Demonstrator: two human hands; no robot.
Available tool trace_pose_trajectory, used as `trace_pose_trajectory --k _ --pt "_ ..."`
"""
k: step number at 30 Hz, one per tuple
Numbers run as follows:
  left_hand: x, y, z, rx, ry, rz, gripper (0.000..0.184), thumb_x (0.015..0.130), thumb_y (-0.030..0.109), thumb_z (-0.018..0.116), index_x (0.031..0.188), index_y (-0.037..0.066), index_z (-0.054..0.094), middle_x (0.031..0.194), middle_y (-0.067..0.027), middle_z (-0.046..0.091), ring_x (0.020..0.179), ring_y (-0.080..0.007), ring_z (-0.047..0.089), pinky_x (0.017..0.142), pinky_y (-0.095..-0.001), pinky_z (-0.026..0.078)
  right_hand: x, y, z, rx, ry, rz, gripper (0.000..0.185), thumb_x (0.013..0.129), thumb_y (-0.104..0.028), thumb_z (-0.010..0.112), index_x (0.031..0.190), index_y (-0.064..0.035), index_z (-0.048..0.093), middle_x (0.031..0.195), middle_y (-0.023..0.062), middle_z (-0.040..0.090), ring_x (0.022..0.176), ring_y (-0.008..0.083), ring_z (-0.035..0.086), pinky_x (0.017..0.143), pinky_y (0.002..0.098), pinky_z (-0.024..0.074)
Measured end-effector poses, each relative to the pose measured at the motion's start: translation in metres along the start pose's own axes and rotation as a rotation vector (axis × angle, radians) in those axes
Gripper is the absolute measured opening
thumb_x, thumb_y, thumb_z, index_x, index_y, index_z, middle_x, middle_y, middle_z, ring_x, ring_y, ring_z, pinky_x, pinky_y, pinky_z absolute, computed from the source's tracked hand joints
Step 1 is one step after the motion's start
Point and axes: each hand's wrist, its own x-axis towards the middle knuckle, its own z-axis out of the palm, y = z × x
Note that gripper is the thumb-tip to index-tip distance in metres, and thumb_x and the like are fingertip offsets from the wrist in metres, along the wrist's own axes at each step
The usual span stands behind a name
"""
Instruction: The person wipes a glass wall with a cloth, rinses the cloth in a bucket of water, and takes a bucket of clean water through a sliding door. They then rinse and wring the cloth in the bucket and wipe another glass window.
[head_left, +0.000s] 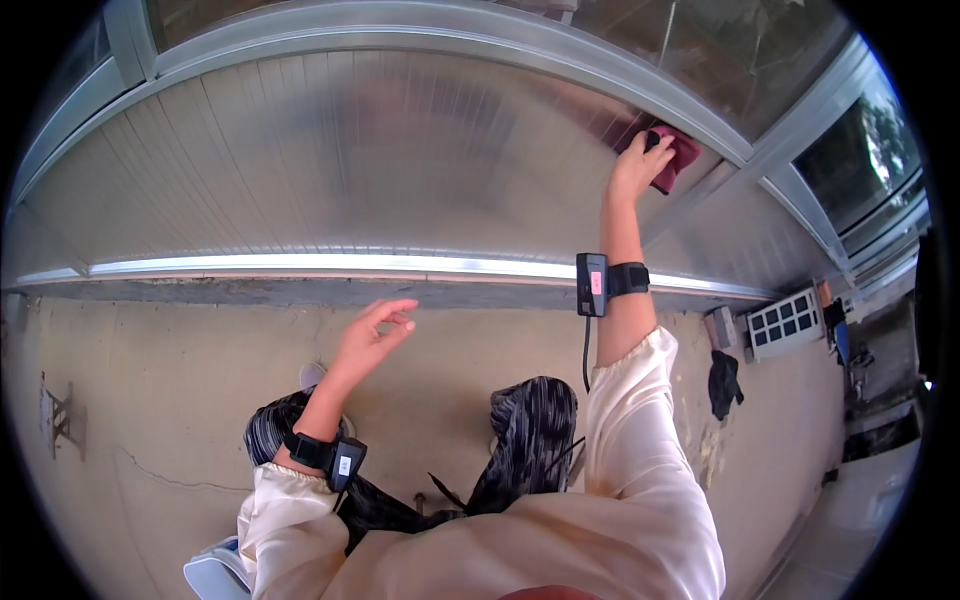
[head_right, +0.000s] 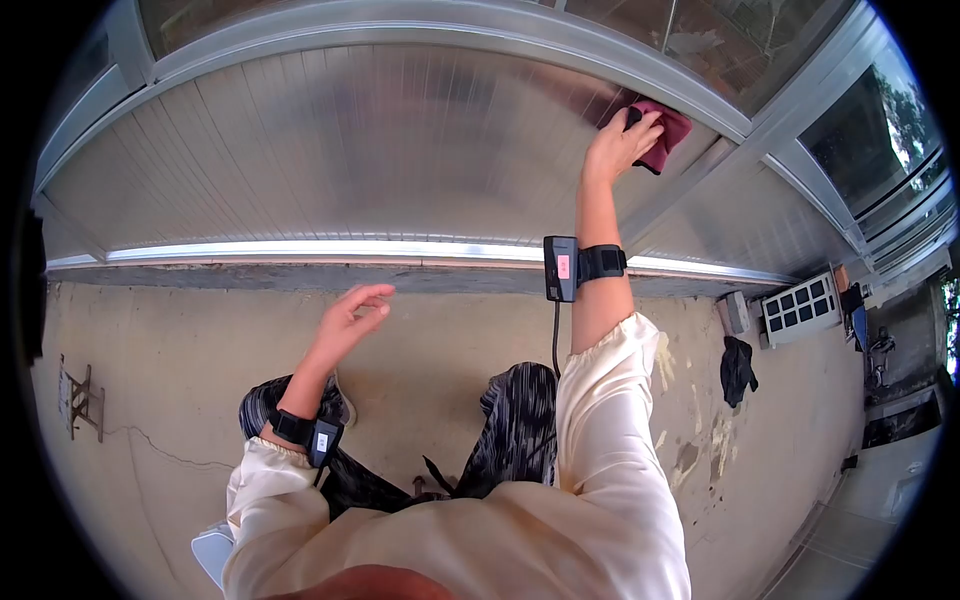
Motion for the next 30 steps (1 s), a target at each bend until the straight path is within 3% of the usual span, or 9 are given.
trace_pose_trajectory --k 4,6,9,11,14,19,21,24,30 --pt "0.001 -0.002 -0.001 -0.027 0.001 0.002 0.027 0.082 0.015 0.061 0.109 0.010 0.059 0.099 -0.0013 0.057 0.087 -0.0108 0.056 0.072 -0.0243 0.046 -0.091 -0.058 0.046 -0.084 -0.100 -0.243 0.057 0.086 -0.023 0.051 0.135 -0.0049 0.028 0.140 0.0249 0.016 0.129 0.0438 0.012 0.104 0.0467 0.0188" --pt "0.002 -0.009 -0.005 -0.024 0.027 0.007 0.027 0.082 0.015 0.060 0.108 0.009 0.059 0.099 -0.0012 0.057 0.087 -0.0100 0.055 0.070 -0.0236 0.046 -0.138 -0.094 0.061 -0.084 -0.213 -0.340 0.057 0.084 -0.022 0.055 0.134 -0.0115 0.032 0.142 0.0228 0.015 0.129 0.0434 0.013 0.104 0.0464 0.0190" --pt "0.009 -0.020 -0.010 -0.049 0.099 -0.020 0.027 0.083 0.016 0.059 0.109 0.008 0.059 0.099 -0.0002 0.057 0.087 -0.0086 0.054 0.067 -0.0234 0.047 -0.185 -0.132 0.068 -0.146 -0.386 -0.635 0.059 0.074 -0.014 0.061 0.129 -0.0184 0.041 0.139 0.0163 0.023 0.129 0.0404 0.017 0.099 0.0587 0.0200" --pt "0.007 -0.020 -0.014 -0.081 0.160 -0.057 0.027 0.084 0.017 0.058 0.110 0.007 0.058 0.099 0.0007 0.057 0.087 -0.0080 0.053 0.066 -0.0239 0.047 -0.197 -0.134 0.068 -0.163 -0.466 -0.877 0.058 0.071 -0.014 0.062 0.126 -0.0204 0.045 0.136 0.0114 0.032 0.125 0.0330 0.028 0.098 0.0590 0.0201" --pt "0.007 -0.018 -0.017 -0.123 0.213 -0.088 0.027 0.084 0.017 0.058 0.109 0.007 0.058 0.098 0.0015 0.058 0.086 -0.0075 0.053 0.066 -0.0238 0.047 -0.182 -0.115 0.065 -0.172 -0.504 -0.936 0.060 0.067 -0.012 0.062 0.124 -0.0216 0.047 0.132 0.0086 0.038 0.112 0.0273 0.042 0.096 0.0540 0.0240" --pt "0.008 -0.018 -0.013 -0.111 0.199 0.000 0.024 0.081 0.015 0.061 0.104 0.007 0.061 0.101 -0.0021 0.057 0.085 -0.0095 0.053 0.060 -0.0221 0.047 -0.142 -0.111 0.050 -0.171 -0.276 -0.822 0.063 0.066 -0.009 0.061 0.126 -0.0178 0.045 0.132 0.0097 0.036 0.114 0.0289 0.038 0.092 0.0497 0.0280" --pt "0.010 -0.021 -0.012 -0.120 0.202 0.003 0.024 0.081 0.015 0.061 0.104 0.007 0.061 0.102 -0.0018 0.056 0.084 -0.0095 0.053 0.060 -0.0223 0.047 -0.154 -0.116 0.047 -0.147 -0.242 -0.797 0.061 0.064 -0.009 0.062 0.123 -0.0183 0.049 0.128 0.0070 0.040 0.112 0.0278 0.039 0.090 0.0456 0.0326" --pt "0.009 -0.019 -0.014 -0.131 0.208 -0.031 0.025 0.081 0.015 0.061 0.105 0.007 0.061 0.102 -0.0016 0.056 0.084 -0.0097 0.054 0.061 -0.0227 0.048 -0.152 -0.112 0.042 -0.202 -0.383 -0.985 0.062 0.060 -0.009 0.063 0.120 -0.0225 0.052 0.124 0.0048 0.044 0.101 0.0260 0.044 0.088 0.0429 0.0341" --pt "0.008 -0.035 -0.017 -0.132 0.208 -0.048 0.025 0.082 0.015 0.061 0.105 0.007 0.060 0.102 -0.0018 0.056 0.085 -0.0100 0.054 0.061 -0.0232 0.048 -0.099 -0.075 0.015 -0.214 -0.206 -0.820 0.058 0.062 -0.011 0.062 0.118 -0.0213 0.052 0.127 0.0034 0.042 0.108 0.0258 0.041 0.090 0.0425 0.0338"
